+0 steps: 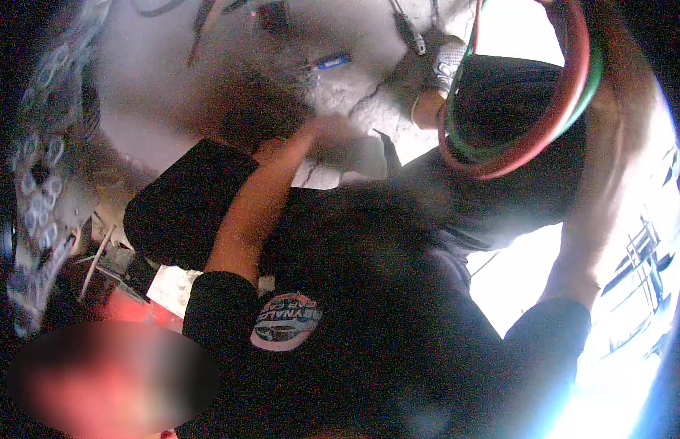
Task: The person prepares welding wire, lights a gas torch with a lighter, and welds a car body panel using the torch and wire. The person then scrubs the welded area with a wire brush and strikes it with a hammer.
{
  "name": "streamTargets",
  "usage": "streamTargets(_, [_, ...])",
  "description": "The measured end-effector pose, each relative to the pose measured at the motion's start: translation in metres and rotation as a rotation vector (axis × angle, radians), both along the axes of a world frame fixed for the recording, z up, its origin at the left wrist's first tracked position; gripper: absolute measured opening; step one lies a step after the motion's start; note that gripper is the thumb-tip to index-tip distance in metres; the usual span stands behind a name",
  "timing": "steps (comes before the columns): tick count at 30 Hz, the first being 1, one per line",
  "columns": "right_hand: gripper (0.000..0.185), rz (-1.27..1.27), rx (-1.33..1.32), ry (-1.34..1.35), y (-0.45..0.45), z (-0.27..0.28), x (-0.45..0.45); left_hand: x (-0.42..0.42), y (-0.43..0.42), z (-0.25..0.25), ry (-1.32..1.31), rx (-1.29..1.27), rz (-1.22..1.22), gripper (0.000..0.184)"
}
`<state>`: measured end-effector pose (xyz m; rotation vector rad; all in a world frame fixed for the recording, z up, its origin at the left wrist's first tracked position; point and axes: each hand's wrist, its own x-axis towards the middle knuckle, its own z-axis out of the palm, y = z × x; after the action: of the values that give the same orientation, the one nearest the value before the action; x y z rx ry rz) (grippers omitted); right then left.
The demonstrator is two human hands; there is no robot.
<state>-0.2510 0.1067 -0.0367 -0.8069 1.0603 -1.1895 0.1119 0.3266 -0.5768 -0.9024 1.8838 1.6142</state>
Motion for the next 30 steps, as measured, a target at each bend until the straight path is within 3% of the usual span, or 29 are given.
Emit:
streamTargets(1, [0.038, -0.008, 0.057, 0.021, -0.005, -0.003, -0.003, 0.004, 0.045, -0.011, 0.029, 0.044, 0.014, 0.074])
streamTargets(3, [0.040, -0.097, 0.146, 0.213, -0.003, -0.011, 0.013, -0.009, 0.013, 0.111, -0.319, 0.552, 0.109, 0.078])
streamTargets(5, [0.042, -0.135, 0.233, 0.285, -0.006, -0.016, 0.021, -0.015, -0.011, 0.176, -0.506, 0.819, 0.217, 0.082])
streamTargets(6, [0.043, -0.150, 0.275, 0.305, -0.011, -0.020, 0.022, -0.013, -0.009, 0.172, -0.477, 0.861, 0.261, 0.083])
streamTargets(8, [0.044, -0.168, 0.343, 0.336, -0.018, -0.025, 0.022, -0.023, -0.036, 0.224, -0.333, 0.864, 0.441, 0.083])
streamTargets(9, [0.045, -0.171, 0.370, 0.345, -0.022, -0.027, 0.022, -0.023, -0.020, 0.202, -0.451, 0.927, 0.449, 0.089])
streamTargets(14, [0.050, -0.185, 0.459, 0.376, -0.032, -0.026, 0.024, -0.055, 0.006, 0.223, -0.373, 0.941, 0.478, 0.102])
streamTargets(15, [0.051, -0.184, 0.459, 0.378, -0.033, -0.024, 0.026, -0.060, 0.035, 0.208, -0.329, 0.739, 0.428, 0.103])
streamTargets(17, [0.053, -0.190, 0.463, 0.371, -0.030, -0.018, 0.030, -0.060, 0.069, 0.175, -0.331, 0.592, 0.393, 0.106])
streamTargets(20, [0.055, -0.187, 0.458, 0.349, -0.022, -0.007, 0.033, -0.052, 0.063, 0.156, -0.319, 0.342, 0.455, 0.084])
streamTargets(26, [0.061, -0.124, 0.178, 0.401, 0.002, 0.010, 0.048, 0.024, -0.070, 0.062, -0.385, -0.786, 0.796, 0.044])
streamTargets(28, [0.061, -0.122, 0.128, 0.375, 0.010, 0.017, 0.052, 0.043, -0.110, 0.076, -0.411, -1.045, 1.092, 0.056])
streamTargets(30, [0.061, -0.157, 0.103, 0.266, 0.021, 0.019, 0.053, 0.047, -0.169, 0.171, -0.520, -0.980, 1.182, 0.067])
